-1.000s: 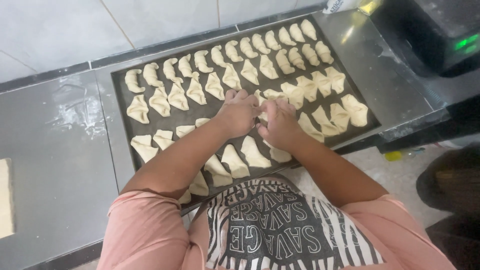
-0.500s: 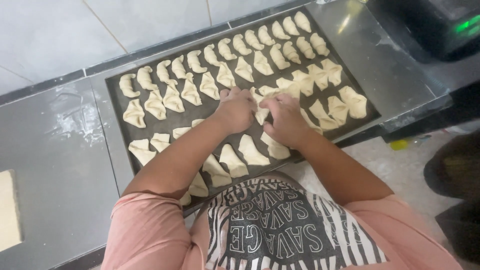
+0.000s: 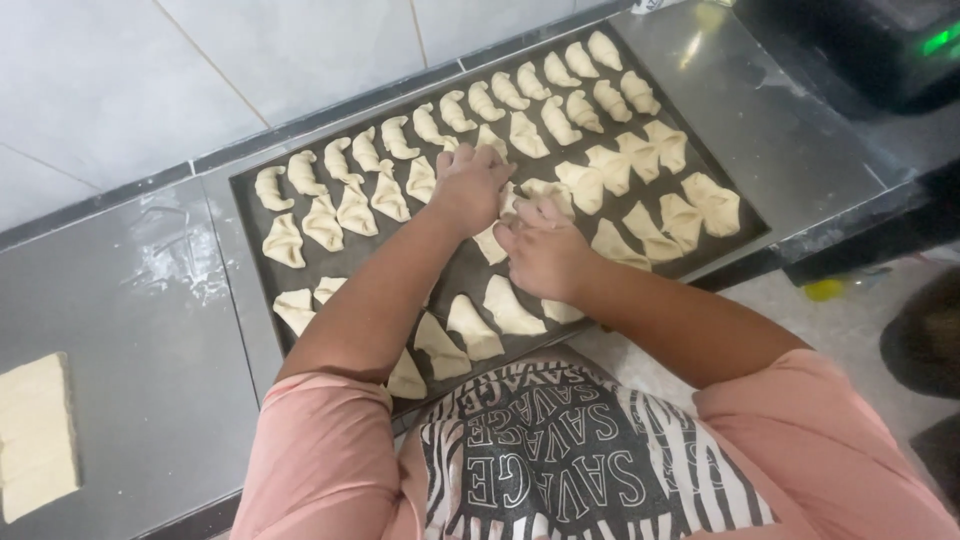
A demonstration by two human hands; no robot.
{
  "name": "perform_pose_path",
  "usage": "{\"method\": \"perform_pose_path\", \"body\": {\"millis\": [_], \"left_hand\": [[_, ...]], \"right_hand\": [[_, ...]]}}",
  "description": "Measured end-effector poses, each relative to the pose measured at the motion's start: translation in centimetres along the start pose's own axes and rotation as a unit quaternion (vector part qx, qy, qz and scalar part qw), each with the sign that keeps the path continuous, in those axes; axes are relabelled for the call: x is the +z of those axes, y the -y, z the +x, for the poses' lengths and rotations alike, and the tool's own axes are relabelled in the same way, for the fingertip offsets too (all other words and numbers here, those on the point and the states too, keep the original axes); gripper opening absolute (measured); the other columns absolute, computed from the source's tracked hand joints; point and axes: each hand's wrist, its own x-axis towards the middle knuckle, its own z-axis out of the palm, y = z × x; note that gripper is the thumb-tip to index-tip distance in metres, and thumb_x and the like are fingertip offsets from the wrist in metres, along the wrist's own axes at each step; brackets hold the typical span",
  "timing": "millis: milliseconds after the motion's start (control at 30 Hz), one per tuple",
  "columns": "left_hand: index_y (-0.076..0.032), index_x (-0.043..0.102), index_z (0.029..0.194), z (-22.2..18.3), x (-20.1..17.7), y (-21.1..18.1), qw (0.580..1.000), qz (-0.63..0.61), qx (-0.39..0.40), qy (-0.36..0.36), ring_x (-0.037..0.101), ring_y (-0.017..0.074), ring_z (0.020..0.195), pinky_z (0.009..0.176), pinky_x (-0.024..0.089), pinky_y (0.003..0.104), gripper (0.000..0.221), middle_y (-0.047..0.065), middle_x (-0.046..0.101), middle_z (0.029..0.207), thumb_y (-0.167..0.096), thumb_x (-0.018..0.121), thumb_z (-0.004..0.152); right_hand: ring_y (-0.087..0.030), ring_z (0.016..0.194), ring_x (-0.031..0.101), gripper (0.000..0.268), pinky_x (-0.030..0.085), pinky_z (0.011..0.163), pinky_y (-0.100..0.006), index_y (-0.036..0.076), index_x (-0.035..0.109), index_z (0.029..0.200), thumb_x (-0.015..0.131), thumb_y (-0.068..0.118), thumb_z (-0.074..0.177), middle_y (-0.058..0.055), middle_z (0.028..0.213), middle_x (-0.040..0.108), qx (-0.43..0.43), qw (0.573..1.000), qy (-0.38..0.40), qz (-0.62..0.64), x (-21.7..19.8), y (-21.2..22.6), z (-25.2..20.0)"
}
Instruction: Shaping square pieces of dough into bowties and arranging them on a baking tray
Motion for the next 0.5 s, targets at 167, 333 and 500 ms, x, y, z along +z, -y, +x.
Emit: {"method": "perform_pose_path", "body": {"millis": [167, 333, 500], "left_hand": [[-0.034, 0.071, 0.123, 2.2, 2.0, 1.1, 0.998, 0.047, 0.044, -0.014, 0.048, 0.0261, 0.124, 0.104, 0.032, 0.049, 0.033, -0.006, 0.061, 0.129, -0.027, 0.056, 0.094], [-0.033, 0.072, 0.121, 0.4, 1.4, 1.5, 0.997, 0.063, 0.048, -0.014, 0.048, 0.0244, 0.125, 0.106, 0.031, 0.046, 0.03, -0.006, 0.061, 0.13, -0.027, 0.058, 0.095], [-0.032, 0.072, 0.123, -0.3, 3.1, 2.7, 0.998, 0.058, 0.031, 0.013, 0.047, 0.0238, 0.127, 0.108, 0.03, 0.047, 0.033, -0.003, 0.06, 0.132, -0.023, 0.061, 0.093]], "right_hand": [[-0.03, 0.112, 0.051, 0.043, 0.034, 0.095, -0.045, 0.005, 0.062, 0.115, 0.062, 0.024, 0.076, -0.014, 0.107, 0.062, 0.031, 0.999, -0.024, -0.001, -1.3, 0.5, -0.1], [-0.031, 0.112, 0.053, 0.055, 0.037, 0.096, -0.047, 0.008, 0.063, 0.119, 0.073, 0.034, 0.072, -0.012, 0.107, 0.063, 0.087, 0.996, 0.004, 0.018, -4.1, 0.7, -0.5], [-0.032, 0.101, 0.057, 0.052, 0.041, 0.085, -0.048, 0.012, 0.069, 0.108, 0.076, 0.043, 0.067, -0.01, 0.102, 0.061, 0.098, 0.991, -0.087, -0.033, -5.2, -1.6, -2.5]]}}
